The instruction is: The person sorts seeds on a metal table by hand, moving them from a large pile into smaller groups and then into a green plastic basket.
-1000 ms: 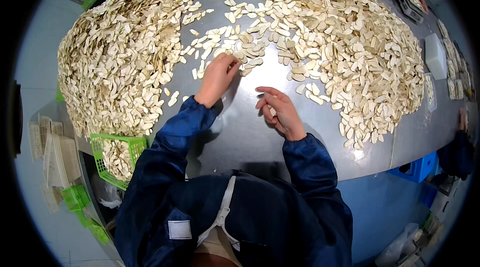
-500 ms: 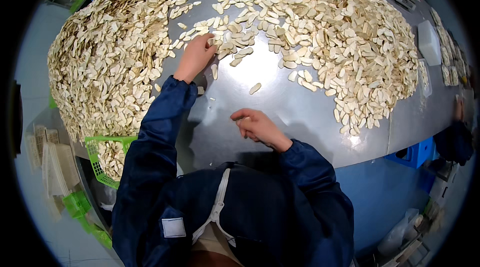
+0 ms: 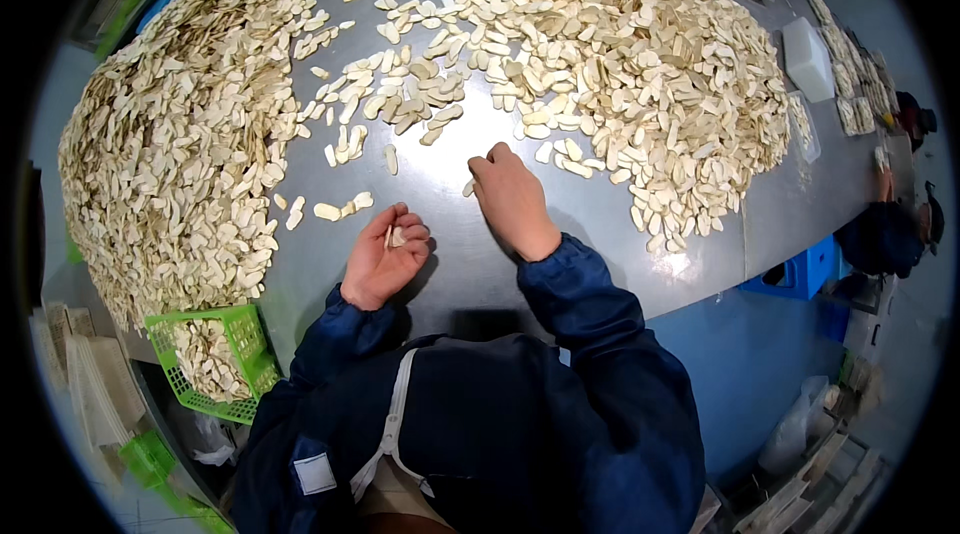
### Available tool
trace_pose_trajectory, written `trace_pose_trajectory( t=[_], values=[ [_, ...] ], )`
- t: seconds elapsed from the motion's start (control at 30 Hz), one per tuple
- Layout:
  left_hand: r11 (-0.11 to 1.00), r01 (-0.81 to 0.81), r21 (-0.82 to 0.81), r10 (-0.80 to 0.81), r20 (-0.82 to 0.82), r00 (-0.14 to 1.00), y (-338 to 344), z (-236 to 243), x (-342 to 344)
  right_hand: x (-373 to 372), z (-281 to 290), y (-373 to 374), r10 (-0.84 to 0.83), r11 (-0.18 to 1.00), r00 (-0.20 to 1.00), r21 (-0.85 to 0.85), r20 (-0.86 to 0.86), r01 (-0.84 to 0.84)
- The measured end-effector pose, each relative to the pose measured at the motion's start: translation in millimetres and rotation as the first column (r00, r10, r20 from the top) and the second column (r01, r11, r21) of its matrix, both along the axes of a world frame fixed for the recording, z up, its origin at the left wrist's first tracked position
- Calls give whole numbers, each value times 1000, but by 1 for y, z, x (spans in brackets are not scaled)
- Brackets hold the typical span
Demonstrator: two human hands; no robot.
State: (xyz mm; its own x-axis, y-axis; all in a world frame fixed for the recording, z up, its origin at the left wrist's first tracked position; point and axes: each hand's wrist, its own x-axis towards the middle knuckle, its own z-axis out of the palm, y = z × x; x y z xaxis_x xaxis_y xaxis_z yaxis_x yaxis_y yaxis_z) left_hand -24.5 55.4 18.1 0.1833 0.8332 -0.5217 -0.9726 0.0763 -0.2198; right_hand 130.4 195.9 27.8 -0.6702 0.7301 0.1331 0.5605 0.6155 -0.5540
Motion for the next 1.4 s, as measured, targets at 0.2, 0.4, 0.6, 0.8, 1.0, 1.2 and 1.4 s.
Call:
trace_pose_trajectory(
  t=[0.2, 0.4, 0.6, 0.8, 1.0, 1.2, 1.4],
  values=[
    [993, -3, 116, -1, 30, 1000, -4, -21, -7, 1, -7, 3, 27, 984, 1000, -175, -6, -27],
    [993, -77, 94, 83, -56, 995, -14, -20, -14, -30, 19, -12, 31, 822, 976, -551, -214, -147],
    [898, -190, 397, 150, 129, 980, -23, -36, -46, -31, -2, 76, -341, 939, 940, 51, 15, 340],
    [848, -98, 521, 182, -112, 977, -35, -36, -66, -109, 0, 49, 118, 992, 987, 53, -109, -113],
    [829, -133, 544, 209, -81, 975, -39, -41, -71, -121, -12, 42, 284, 952, 958, 110, 37, -287],
    [747, 142, 649, 7, -221, 975, -42, -34, -67, -94, 3, 65, -89, 967, 995, 243, 36, 78],
    [621, 257, 741, -53, -288, 956, -42, -36, -63, -182, 6, 13, 158, 985, 986, 57, 50, -161]
  ],
)
